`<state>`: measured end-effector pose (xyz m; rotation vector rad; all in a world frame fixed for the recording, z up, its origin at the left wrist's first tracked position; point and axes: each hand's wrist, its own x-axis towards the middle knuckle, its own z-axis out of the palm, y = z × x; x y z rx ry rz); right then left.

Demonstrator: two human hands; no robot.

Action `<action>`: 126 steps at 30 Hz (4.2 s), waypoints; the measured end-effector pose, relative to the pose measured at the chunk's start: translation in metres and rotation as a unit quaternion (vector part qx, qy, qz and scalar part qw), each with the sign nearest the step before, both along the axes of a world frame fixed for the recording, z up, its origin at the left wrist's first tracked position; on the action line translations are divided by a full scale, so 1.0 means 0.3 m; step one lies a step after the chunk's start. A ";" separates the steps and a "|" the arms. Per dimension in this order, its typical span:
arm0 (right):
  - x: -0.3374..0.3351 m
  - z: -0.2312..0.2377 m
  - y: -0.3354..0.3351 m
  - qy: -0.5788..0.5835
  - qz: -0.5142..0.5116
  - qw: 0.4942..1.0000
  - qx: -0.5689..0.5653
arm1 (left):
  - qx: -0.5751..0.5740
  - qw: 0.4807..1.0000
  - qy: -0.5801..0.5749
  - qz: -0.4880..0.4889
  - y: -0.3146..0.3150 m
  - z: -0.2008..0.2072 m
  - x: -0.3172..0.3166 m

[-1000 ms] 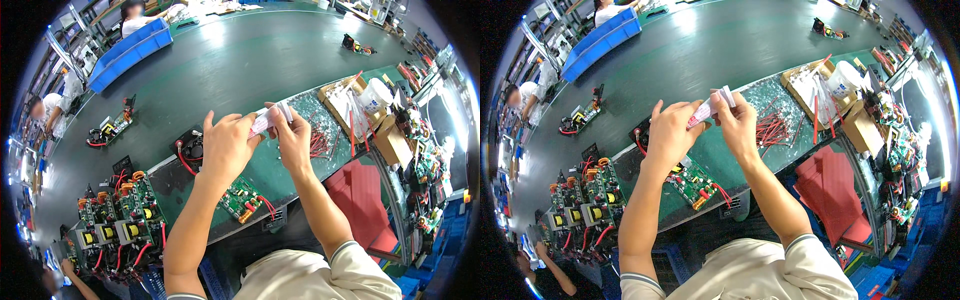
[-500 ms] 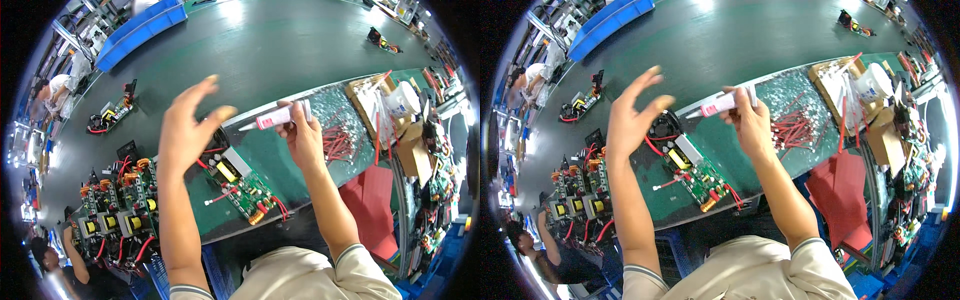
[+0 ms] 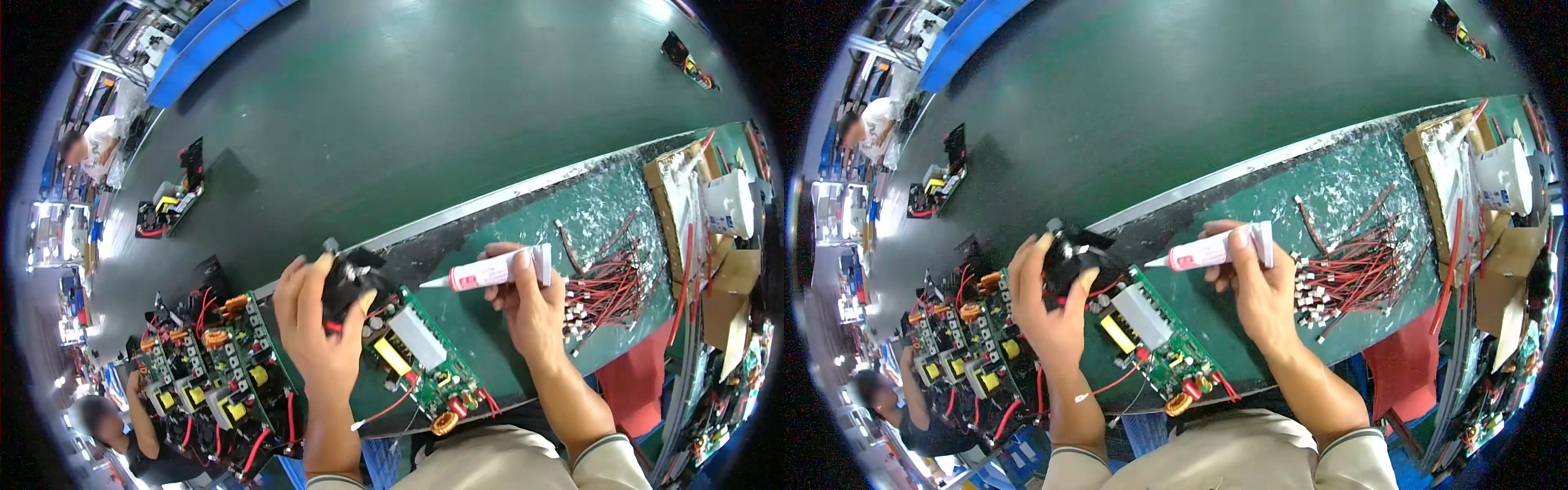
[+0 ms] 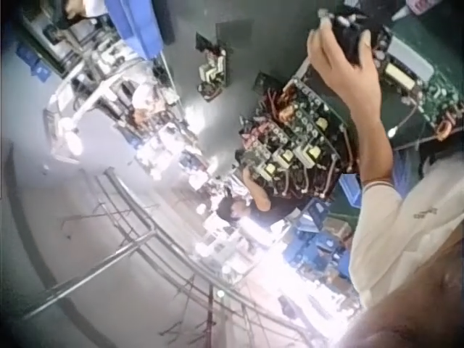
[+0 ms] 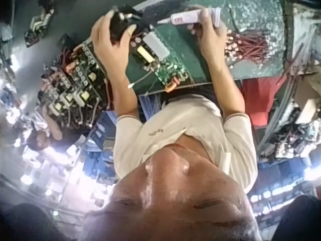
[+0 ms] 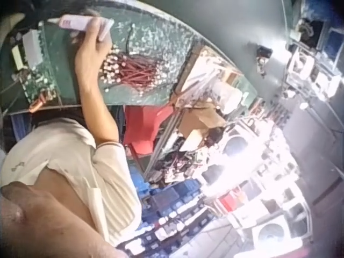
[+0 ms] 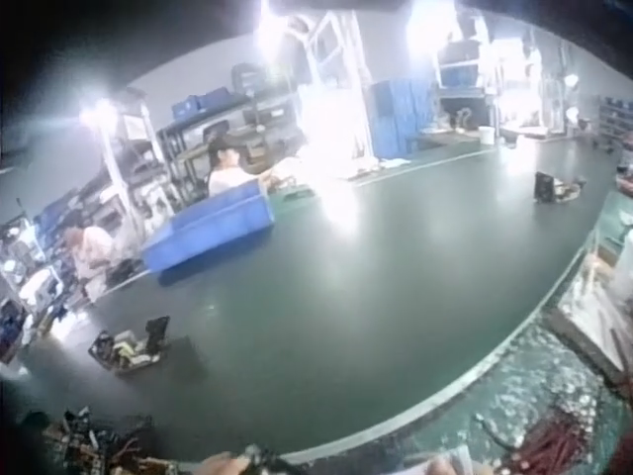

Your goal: Assembling electronic units by attaching cooling fans to circuit boards and applying adhesive or thermal paste.

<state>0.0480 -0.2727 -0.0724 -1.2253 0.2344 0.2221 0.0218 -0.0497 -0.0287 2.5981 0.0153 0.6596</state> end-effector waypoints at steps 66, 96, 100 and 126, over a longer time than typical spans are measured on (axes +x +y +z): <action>0.080 0.148 -0.327 -0.095 -0.085 0.990 -0.057 | -0.056 0.992 0.042 0.103 0.005 0.061 -0.114; -0.712 -0.258 -0.486 0.066 0.104 0.935 -0.333 | -0.021 0.986 0.119 -0.114 -0.007 0.079 -0.618; -0.804 -0.362 -0.351 0.255 0.006 0.946 0.202 | -0.041 0.969 0.173 -0.174 -0.050 0.010 -0.588; -0.200 0.151 -0.219 -0.302 -0.091 0.769 -0.556 | -0.082 0.990 0.007 -0.118 -0.137 0.056 -0.433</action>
